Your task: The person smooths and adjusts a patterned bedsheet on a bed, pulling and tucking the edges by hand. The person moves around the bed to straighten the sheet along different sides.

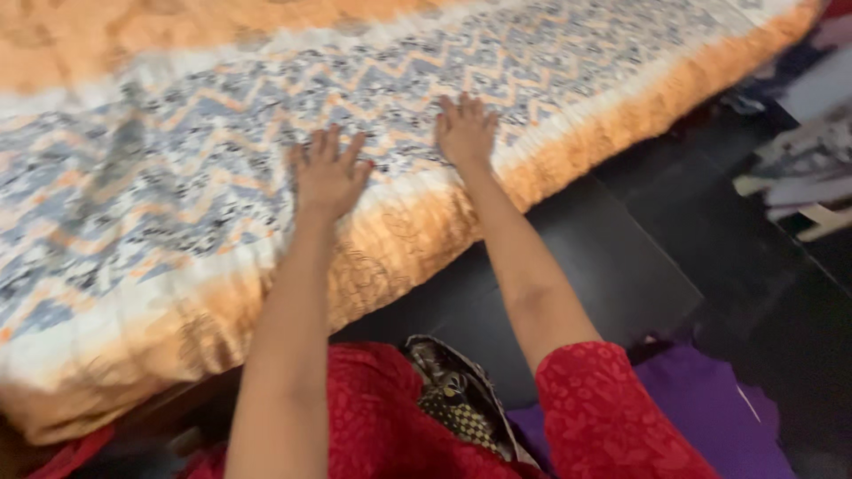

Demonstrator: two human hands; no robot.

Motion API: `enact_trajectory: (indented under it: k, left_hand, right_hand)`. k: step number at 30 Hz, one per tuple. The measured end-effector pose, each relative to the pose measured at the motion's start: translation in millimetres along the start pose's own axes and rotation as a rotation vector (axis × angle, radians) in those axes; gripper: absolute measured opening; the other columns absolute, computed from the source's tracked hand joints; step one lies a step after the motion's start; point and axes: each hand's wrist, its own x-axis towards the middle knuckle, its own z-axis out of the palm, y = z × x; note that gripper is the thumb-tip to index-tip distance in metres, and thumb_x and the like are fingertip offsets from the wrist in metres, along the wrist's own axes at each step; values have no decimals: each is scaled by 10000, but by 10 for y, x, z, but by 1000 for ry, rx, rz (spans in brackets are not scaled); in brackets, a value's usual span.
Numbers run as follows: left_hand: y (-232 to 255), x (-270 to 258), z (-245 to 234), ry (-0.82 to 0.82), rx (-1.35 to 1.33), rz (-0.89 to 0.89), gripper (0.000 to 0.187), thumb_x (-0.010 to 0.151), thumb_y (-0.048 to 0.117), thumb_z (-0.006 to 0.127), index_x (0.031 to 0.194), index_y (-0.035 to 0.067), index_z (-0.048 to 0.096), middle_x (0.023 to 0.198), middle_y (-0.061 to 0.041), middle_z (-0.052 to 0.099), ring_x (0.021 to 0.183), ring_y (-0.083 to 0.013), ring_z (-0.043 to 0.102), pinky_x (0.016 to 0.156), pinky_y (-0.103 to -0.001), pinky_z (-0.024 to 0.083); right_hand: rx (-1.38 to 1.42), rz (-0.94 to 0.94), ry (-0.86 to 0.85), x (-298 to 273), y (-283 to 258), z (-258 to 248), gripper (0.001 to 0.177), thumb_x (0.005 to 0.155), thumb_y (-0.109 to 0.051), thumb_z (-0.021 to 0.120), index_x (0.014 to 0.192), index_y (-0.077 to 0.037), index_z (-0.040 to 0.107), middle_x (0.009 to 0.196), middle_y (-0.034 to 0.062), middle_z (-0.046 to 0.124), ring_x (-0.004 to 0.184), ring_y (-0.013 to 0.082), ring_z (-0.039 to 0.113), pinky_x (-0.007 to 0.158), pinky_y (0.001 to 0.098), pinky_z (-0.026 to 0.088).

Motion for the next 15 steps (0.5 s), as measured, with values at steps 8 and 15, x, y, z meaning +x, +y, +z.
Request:
enact_trajectory:
  k: [8, 15]
  left_hand:
    - [-103, 33, 67, 48, -21, 50, 610, 1019, 572, 336, 1584, 343, 363, 1694, -120, 209, 1548, -376, 166, 1216, -639, 44]
    - [-59, 29, 94, 83, -24, 64, 632, 1016, 565, 331, 1602, 328, 351, 1703, -162, 227, 1559, -399, 168, 1210, -675, 53]
  right_hand:
    - [6, 86, -142, -115, 825, -444, 527, 1025, -483, 376, 1527, -345, 449, 1652, 20, 351, 1539, 306, 277, 1159, 777, 117]
    - [173, 454, -26, -179, 2295, -333, 626, 1023, -585, 363, 1595, -333, 322, 1710, 95, 173, 1574, 303, 101, 1148, 760, 92]
